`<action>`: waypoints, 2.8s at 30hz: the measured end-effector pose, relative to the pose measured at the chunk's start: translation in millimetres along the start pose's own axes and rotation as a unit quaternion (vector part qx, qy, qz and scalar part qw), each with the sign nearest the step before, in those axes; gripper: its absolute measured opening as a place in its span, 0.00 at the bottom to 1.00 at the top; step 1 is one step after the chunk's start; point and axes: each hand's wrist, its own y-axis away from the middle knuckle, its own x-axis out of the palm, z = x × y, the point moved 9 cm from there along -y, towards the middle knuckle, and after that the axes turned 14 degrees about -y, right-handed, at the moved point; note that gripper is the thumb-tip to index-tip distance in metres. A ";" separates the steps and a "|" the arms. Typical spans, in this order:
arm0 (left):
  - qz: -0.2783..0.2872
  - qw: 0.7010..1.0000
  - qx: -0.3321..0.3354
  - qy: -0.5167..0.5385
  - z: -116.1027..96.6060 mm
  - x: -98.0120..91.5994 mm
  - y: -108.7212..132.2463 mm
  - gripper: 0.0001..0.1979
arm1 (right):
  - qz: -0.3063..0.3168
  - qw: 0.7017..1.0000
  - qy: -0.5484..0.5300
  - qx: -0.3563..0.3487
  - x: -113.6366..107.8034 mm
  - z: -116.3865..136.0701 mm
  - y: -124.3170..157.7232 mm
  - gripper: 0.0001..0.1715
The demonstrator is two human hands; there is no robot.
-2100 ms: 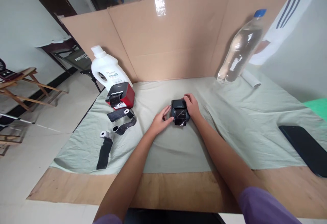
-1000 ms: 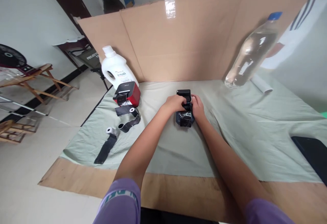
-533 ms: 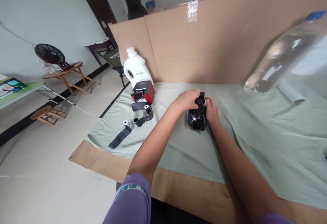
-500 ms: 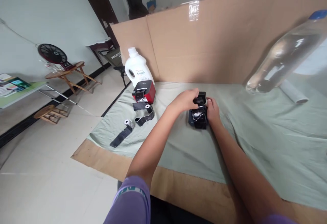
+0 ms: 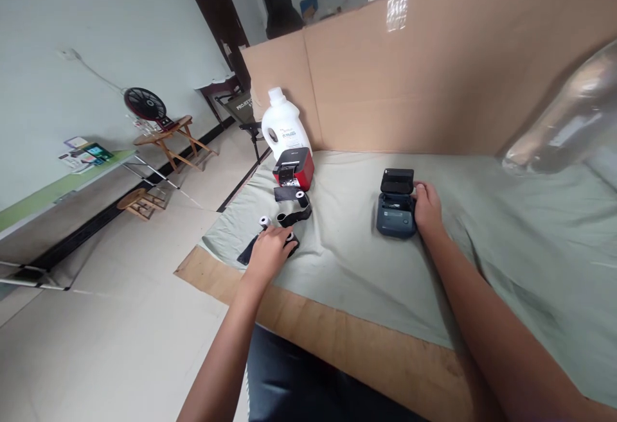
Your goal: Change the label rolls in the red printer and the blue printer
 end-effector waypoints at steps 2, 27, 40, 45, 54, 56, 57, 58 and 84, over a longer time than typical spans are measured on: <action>-0.011 1.000 -0.002 -0.008 -0.7 1.3 4.2 0.18 | 0.005 0.999 -0.010 0.033 0.6 -5.4 -0.1 0.27; -0.303 0.942 0.009 0.143 -103.6 -101.0 -55.8 0.36 | 0.202 0.976 -0.063 -0.045 62.0 147.3 28.2 0.12; -0.179 0.971 0.117 0.110 -179.9 -111.8 -109.0 0.31 | 0.226 0.871 -0.383 0.209 79.5 109.8 31.9 0.23; -0.092 0.971 0.145 0.168 -172.9 -113.2 -115.4 0.28 | 0.229 0.884 -0.345 0.217 75.1 105.5 30.1 0.26; 0.018 0.929 0.122 0.350 -145.8 -96.2 -121.9 0.31 | 0.317 0.862 -0.337 0.206 74.0 125.2 37.9 0.32; 0.030 0.924 0.138 0.355 -150.2 -96.5 -120.5 0.31 | 0.334 0.852 -0.352 0.197 75.2 130.7 40.3 0.32; 0.031 0.922 0.147 0.356 -153.4 -97.6 -118.9 0.31 | 0.340 0.848 -0.360 0.190 75.7 133.0 41.0 0.33; 0.029 0.922 0.152 0.356 -156.2 -99.1 -117.3 0.30 | 0.346 0.844 -0.365 0.185 76.2 134.7 41.5 0.33; -0.055 0.994 0.036 0.086 -189.5 -86.7 -116.5 0.25 | 0.316 0.942 -0.084 0.070 60.1 136.8 23.2 0.13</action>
